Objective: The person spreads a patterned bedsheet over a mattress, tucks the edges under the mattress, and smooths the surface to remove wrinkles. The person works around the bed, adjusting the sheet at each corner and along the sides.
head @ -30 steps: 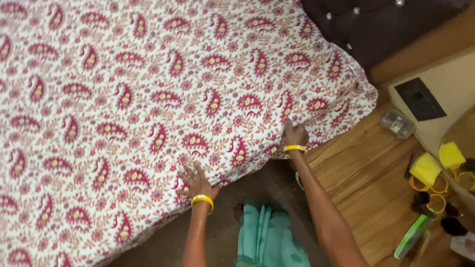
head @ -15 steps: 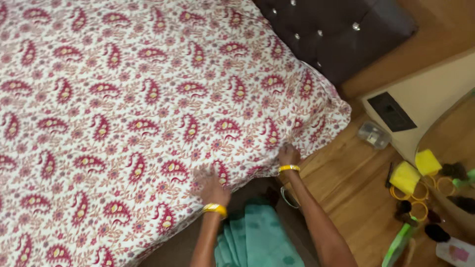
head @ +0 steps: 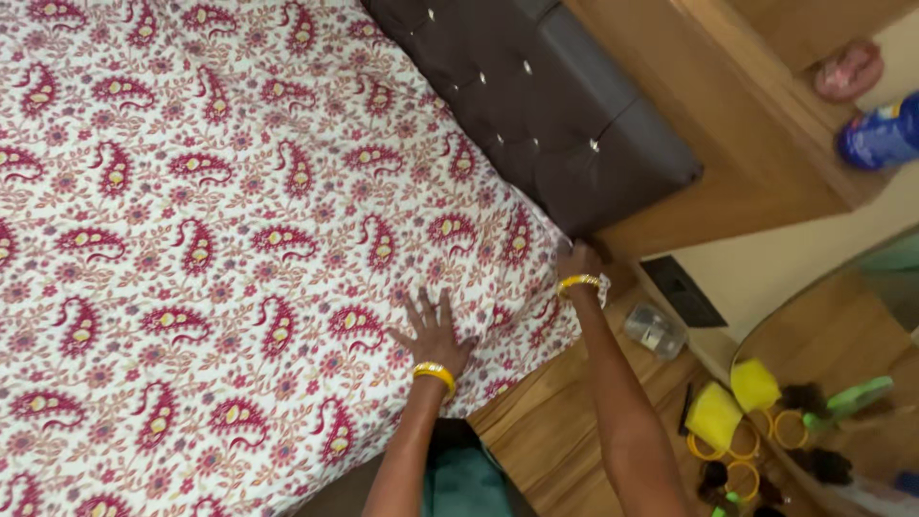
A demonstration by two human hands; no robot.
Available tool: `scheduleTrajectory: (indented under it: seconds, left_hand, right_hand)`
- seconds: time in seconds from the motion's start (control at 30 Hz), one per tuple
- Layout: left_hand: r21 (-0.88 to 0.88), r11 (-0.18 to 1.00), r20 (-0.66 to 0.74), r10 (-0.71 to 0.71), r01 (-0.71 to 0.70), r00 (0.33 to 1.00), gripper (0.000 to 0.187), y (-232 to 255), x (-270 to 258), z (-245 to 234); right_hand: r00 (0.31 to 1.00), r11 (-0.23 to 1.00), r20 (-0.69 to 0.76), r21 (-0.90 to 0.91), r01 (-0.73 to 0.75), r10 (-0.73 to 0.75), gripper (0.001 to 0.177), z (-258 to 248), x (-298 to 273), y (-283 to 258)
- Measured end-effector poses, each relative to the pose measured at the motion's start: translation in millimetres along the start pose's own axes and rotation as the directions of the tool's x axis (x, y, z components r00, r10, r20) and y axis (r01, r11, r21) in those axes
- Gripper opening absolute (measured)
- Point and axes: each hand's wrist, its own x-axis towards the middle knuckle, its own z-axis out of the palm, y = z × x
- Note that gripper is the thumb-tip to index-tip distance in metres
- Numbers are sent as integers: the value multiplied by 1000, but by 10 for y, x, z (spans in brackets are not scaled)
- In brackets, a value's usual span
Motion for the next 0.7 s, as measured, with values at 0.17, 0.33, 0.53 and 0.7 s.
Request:
scheduleTrajectory:
  seconds: [0.17, 0.33, 0.53, 0.7]
  left_hand:
    - [6, 1000, 16, 16, -16, 1000, 116, -38, 50, 35]
    - [99, 987, -7, 126, -125, 992, 102, -67, 62, 244]
    - [305, 883, -406, 460, -358, 789, 55, -322, 274, 931]
    - [416, 826, -386, 539, -380, 749, 20, -262, 550, 1076]
  right_hand:
    - [925, 899, -28, -245, 362, -380, 38, -16, 85, 279]
    - [884, 907, -239, -240, 346, -401, 37, -142, 11, 458]
    - [893, 859, -69, -313, 404, -445, 26, -368, -115, 758]
    - [924, 887, -47, -301, 350, -380, 26, -843, -134, 1186]
